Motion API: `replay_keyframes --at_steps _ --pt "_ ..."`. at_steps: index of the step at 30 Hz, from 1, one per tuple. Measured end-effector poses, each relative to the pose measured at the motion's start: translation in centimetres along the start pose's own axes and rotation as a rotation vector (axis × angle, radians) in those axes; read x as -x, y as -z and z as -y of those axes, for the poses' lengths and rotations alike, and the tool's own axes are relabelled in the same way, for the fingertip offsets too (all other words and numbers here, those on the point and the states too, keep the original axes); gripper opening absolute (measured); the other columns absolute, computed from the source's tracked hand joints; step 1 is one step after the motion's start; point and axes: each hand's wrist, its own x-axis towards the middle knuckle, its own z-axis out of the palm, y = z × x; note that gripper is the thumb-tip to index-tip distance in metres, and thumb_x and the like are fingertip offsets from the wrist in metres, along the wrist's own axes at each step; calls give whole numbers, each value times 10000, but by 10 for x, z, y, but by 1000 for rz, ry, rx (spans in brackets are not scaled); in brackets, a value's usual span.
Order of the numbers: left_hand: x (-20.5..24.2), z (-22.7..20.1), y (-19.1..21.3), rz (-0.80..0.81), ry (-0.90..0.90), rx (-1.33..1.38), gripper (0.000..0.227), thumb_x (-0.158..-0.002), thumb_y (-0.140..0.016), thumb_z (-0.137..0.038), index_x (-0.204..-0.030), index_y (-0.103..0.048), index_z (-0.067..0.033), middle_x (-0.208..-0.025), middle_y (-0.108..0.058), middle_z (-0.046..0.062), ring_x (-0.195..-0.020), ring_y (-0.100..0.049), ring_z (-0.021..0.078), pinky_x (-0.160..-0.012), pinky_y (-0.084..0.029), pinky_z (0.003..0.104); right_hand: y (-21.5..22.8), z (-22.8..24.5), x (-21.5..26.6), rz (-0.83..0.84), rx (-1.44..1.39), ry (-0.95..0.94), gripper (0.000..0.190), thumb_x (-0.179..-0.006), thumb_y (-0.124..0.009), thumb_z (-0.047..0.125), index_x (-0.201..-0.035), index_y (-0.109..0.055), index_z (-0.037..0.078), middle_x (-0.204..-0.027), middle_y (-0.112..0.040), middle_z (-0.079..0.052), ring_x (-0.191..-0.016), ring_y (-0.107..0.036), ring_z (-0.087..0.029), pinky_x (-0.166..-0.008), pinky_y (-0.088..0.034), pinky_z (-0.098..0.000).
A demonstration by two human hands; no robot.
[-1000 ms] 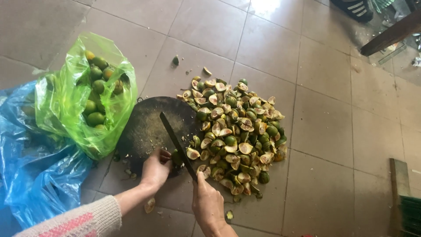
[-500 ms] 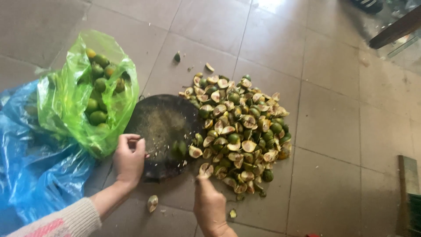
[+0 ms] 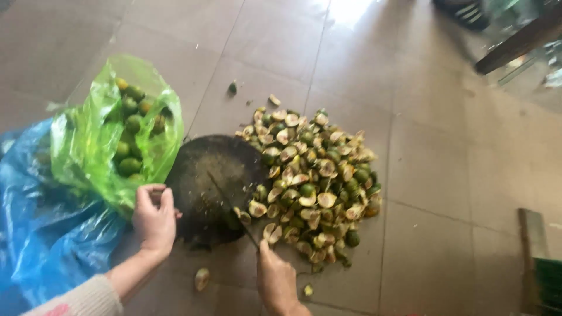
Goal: Cutting betel nuts into smaller pieces using a knife and a wooden chopping block on the floor.
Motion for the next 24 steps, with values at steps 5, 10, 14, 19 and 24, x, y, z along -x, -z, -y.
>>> replay_keyframes --at_steps 5,10,14,19,24 --pt "14 10 1 38 5 40 111 -1121 -648 -135 -1212 -614 -80 -991 -700 118 -562 -655 213 -521 -616 358 -17 -7 8 327 151 -203 515 -1104 -502 298 -1615 -474 233 -1111 -791 -166 -892 -715 -595 -726 -538 -733" --pt "43 7 -25 566 1 -330 553 -956 -736 -342 -1445 -649 -100 -1482 -737 138 -1338 -714 311 -1148 -540 459 -49 -13 19 307 255 -168 668 -974 -483 75 -1626 -381 180 -1112 -649 -137 -772 -729 -555 -661 -553 -749" --pt "54 4 -57 678 36 -432 757 -892 -706 -210 -1605 -471 -120 -1546 -615 201 -1442 -589 392 -1217 -490 508 -28 3 15 388 243 -185 661 -1004 -486 72 -1642 -335 155 -1212 -593 -132 -853 -707 -550 -684 -542 -735" --pt "38 0 -67 764 138 -490 420 -889 -756 -286 -1243 -616 -108 -1241 -716 117 -1076 -686 275 -912 -545 418 42 21 -10 412 -444 -526 530 -1159 -576 216 -1672 -529 341 -726 -652 43 -573 -519 -97 -542 -388 -274" --pt "44 -18 -50 793 115 -436 374 -900 -800 -335 -1201 -637 -185 -1201 -671 38 -918 -575 186 -860 -502 371 56 -4 -24 483 -810 -591 476 -1137 -581 361 -1587 -586 205 -691 -510 -18 -458 -444 -126 -432 -409 -293"
